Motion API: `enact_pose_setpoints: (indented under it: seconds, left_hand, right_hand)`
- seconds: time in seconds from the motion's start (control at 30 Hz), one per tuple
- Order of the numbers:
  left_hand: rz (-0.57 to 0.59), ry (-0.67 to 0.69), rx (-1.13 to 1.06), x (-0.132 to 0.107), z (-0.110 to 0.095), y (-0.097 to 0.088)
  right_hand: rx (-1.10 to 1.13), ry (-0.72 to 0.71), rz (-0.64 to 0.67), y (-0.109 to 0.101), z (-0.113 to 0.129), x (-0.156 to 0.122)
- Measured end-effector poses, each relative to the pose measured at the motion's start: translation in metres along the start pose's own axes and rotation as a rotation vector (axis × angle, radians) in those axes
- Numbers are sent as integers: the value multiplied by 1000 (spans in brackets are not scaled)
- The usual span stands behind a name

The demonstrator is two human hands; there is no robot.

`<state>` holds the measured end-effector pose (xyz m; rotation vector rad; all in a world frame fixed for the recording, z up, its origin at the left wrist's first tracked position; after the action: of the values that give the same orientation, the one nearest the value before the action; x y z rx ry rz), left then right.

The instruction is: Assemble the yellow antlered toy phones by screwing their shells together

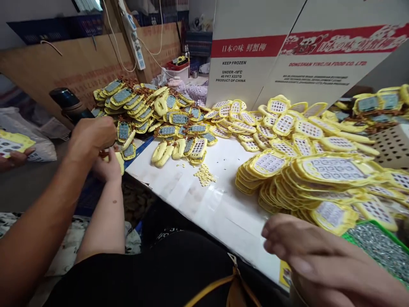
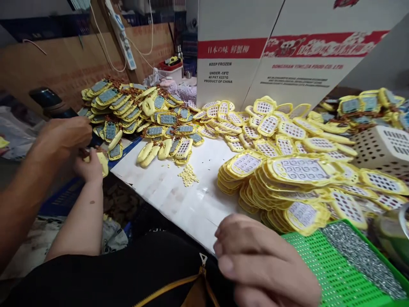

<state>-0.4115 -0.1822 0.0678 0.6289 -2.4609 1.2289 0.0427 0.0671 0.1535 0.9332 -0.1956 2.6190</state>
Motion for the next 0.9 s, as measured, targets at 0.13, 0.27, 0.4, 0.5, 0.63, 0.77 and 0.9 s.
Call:
enact_pose_setpoints:
  seconds: [0.13, 0.27, 0.4, 0.5, 0.63, 0.77, 0.9]
  left_hand:
    - [-121, 42, 74, 4, 1, -14]
    - [64, 261, 32, -27, -39, 23]
    - [505, 315, -80, -73, -75, 86]
    - [585, 229, -132, -82, -85, 108]
    - [601, 74, -302, -74, -89, 119]
    - [596, -68, -498, -69, -89, 113]
    - [591, -128, -615, -69, -87, 93]
  right_hand:
    - [56, -29, 26, 10, -19, 7]
    - [11, 68, 45, 20, -35, 7]
    - [-13, 118, 68, 33, -48, 9]
    - [-24, 137, 73, 42, -57, 10]
    - [-59, 162, 64, 46, -67, 7]
    - [-60, 205, 39, 46, -77, 3]
    - [-65, 229, 35, 47, -85, -3]
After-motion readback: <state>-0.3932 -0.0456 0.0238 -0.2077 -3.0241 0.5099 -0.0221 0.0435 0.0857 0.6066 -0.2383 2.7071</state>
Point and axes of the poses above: each hand's wrist, its own x-axis towards the middle knuckle, its own y-axis out of the palm, z = x × y, the point moved 8 cm from there along x, towards the middle knuckle, and after that the axes turned 14 degrees about x, right-handed, at the moved point
